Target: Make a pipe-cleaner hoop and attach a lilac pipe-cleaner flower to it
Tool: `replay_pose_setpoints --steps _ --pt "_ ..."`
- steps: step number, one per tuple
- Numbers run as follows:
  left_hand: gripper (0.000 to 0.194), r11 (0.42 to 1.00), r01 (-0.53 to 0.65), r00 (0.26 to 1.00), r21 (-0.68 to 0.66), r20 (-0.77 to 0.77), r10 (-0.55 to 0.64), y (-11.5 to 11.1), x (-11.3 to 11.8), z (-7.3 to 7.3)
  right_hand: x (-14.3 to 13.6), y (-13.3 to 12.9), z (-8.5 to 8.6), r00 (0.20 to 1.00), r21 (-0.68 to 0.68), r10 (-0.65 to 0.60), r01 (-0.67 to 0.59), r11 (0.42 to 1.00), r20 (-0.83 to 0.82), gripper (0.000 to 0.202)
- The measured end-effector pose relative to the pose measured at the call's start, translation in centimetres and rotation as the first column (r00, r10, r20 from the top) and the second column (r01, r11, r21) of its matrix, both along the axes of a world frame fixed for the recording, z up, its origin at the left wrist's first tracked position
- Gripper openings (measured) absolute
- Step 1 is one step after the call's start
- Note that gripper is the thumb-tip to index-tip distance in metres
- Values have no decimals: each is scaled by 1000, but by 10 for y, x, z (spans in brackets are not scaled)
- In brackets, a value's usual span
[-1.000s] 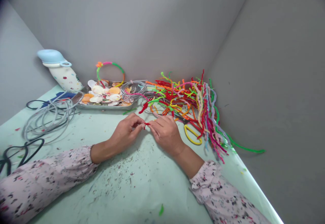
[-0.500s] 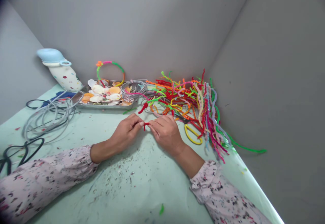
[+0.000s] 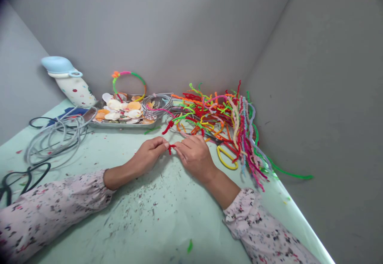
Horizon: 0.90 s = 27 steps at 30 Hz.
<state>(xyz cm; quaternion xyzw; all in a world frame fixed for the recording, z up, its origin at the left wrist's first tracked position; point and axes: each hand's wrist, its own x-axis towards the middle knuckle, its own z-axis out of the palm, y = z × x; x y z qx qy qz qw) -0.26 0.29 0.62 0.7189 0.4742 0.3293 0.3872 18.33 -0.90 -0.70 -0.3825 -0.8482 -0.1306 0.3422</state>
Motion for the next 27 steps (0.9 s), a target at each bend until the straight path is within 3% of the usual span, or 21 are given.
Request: replay_pose_setpoints --steps 6,14,17,20,23,27 --pt "26 1000 -7 1000 29 -20 8 -2 0 4 0 1 -1 1000 6 6 -6 1000 -5 14" --pt "25 975 44 980 -219 200 0 3 4 -4 0 1 0 1000 13 10 -10 1000 2 13" --pt "26 967 60 975 -246 223 -4 4 4 -4 0 0 0 1000 5 11 -11 1000 0 14" --pt "26 985 60 982 -165 185 -29 3 1 -2 -1 0 0 1000 -8 -6 6 1000 -8 15" --pt "18 998 65 991 13 113 -66 2 -3 0 0 -1 0 999 -23 -31 31 999 -22 15" --pt "15 975 48 998 219 -38 -40 1 -4 -2 -1 -1 1 999 -30 -50 50 998 -20 16"
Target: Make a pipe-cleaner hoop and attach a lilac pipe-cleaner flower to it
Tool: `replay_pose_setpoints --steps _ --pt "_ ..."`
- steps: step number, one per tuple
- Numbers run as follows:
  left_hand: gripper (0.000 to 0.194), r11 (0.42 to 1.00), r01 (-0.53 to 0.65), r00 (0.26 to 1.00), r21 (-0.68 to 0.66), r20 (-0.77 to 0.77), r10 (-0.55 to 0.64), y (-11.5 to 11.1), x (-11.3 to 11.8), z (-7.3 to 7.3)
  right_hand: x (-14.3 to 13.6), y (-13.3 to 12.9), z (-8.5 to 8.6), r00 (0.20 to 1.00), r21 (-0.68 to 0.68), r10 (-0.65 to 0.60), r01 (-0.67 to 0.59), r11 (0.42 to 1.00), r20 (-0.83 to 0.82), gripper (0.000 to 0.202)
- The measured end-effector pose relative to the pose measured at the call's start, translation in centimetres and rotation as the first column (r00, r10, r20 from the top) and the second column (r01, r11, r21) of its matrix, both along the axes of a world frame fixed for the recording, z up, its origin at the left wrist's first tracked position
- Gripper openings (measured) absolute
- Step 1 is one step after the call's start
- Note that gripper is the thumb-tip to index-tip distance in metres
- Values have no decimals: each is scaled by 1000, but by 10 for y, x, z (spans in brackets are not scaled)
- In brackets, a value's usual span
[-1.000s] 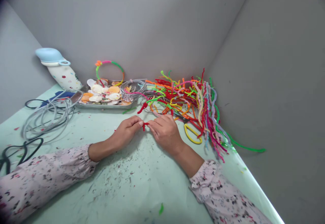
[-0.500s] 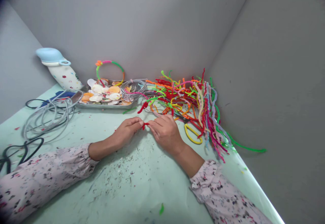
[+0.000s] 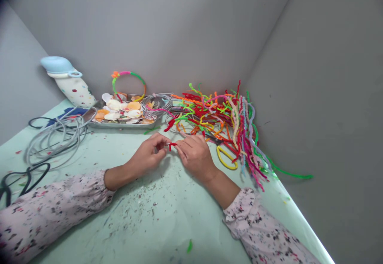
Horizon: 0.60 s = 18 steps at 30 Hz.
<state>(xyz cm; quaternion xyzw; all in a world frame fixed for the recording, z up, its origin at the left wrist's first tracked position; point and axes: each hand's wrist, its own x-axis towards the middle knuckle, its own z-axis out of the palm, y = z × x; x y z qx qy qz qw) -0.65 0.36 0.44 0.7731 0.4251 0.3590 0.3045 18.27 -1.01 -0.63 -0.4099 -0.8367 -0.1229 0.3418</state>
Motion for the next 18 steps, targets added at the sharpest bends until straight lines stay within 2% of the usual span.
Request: replay_pose_setpoints --steps 3,7,18 --pt "16 994 -31 998 105 -46 36 -1 1 -2 -1 0 0 1000 0 7 -7 1000 5 16" --pt "11 987 -40 996 156 -69 51 -2 0 -2 -1 1 0 1000 1 26 -26 1000 -1 15" --pt "7 985 -63 994 162 -73 75 -3 1 0 -1 0 1 999 -2 48 -48 999 8 16"
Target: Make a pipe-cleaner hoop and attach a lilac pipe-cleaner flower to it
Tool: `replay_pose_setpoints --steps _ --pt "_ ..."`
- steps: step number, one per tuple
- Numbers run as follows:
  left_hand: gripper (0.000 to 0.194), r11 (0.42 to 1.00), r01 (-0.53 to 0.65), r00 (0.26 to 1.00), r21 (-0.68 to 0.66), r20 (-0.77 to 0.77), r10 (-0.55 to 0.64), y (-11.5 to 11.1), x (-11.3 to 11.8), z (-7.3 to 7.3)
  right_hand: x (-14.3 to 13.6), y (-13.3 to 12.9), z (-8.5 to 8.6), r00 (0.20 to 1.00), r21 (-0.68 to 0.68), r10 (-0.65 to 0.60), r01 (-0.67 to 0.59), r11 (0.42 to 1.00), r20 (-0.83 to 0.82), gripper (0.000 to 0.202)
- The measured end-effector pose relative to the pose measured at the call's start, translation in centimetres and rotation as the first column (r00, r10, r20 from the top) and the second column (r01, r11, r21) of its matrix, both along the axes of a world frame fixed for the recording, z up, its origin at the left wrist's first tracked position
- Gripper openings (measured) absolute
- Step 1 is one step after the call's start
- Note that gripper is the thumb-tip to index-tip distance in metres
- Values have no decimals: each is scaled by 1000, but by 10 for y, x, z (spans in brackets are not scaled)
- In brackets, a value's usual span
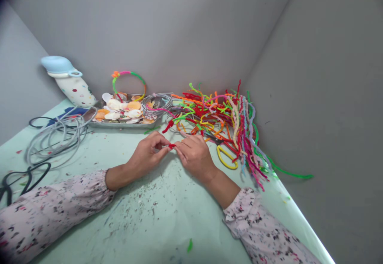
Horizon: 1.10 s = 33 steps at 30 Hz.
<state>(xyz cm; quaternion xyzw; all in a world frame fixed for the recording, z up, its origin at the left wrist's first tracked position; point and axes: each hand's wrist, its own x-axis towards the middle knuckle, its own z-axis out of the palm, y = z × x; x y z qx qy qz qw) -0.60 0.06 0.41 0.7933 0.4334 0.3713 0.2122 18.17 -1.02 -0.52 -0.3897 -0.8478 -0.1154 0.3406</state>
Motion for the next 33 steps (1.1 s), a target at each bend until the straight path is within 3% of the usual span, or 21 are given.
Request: replay_pose_setpoints --steps 12,20,28,33 --pt "10 999 -18 999 -30 28 18 -3 1 5 -2 -1 1 1000 13 4 -5 1000 14 16" --pt "13 990 -29 995 -138 92 42 -3 3 7 -2 0 0 1000 38 1 -1 999 15 15" --pt "15 997 -58 998 -56 10 59 -4 3 7 -1 0 -1 999 17 -16 16 1000 35 16" --pt "19 990 -87 995 -115 37 92 -4 5 10 -1 -1 -1 1000 34 -1 0 999 25 16"
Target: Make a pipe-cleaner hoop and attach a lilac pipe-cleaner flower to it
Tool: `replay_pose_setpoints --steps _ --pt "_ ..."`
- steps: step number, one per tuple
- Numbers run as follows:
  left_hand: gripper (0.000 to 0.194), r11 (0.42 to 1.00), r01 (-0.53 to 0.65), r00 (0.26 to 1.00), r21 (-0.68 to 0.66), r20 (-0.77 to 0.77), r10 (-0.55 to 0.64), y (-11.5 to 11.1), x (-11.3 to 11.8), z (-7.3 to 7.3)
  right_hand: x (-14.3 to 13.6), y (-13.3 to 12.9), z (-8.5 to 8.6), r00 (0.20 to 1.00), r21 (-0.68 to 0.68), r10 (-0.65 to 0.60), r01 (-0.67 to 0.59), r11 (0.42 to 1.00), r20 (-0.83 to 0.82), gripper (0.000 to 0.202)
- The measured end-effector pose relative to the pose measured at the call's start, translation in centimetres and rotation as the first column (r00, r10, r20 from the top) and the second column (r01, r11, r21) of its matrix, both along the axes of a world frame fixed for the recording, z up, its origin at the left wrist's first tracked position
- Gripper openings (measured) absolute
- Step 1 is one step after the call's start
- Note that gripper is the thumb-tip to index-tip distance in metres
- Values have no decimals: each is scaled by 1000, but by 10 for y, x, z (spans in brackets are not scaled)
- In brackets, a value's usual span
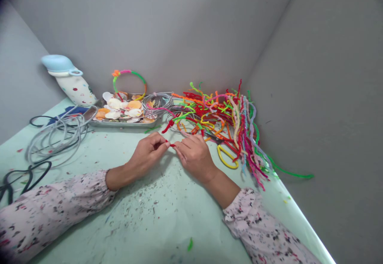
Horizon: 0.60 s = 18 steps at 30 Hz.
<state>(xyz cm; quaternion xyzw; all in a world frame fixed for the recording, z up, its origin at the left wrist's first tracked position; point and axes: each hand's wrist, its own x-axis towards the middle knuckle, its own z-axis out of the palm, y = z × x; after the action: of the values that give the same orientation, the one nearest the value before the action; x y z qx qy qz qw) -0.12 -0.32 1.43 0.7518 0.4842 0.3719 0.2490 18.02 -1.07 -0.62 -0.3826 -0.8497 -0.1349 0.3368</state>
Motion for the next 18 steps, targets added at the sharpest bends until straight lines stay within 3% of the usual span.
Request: replay_pose_setpoints --steps 6,13,18 --pt "22 976 -5 987 -219 156 41 1 1 -1 0 0 0 1000 15 3 -3 1000 2 16" --pt "18 885 37 939 -465 319 128 3 3 -3 0 -1 0 1000 44 -2 1 999 28 15" --pt "20 855 84 922 -512 366 128 4 3 -6 1 0 -2 1000 34 -5 4 999 23 15"
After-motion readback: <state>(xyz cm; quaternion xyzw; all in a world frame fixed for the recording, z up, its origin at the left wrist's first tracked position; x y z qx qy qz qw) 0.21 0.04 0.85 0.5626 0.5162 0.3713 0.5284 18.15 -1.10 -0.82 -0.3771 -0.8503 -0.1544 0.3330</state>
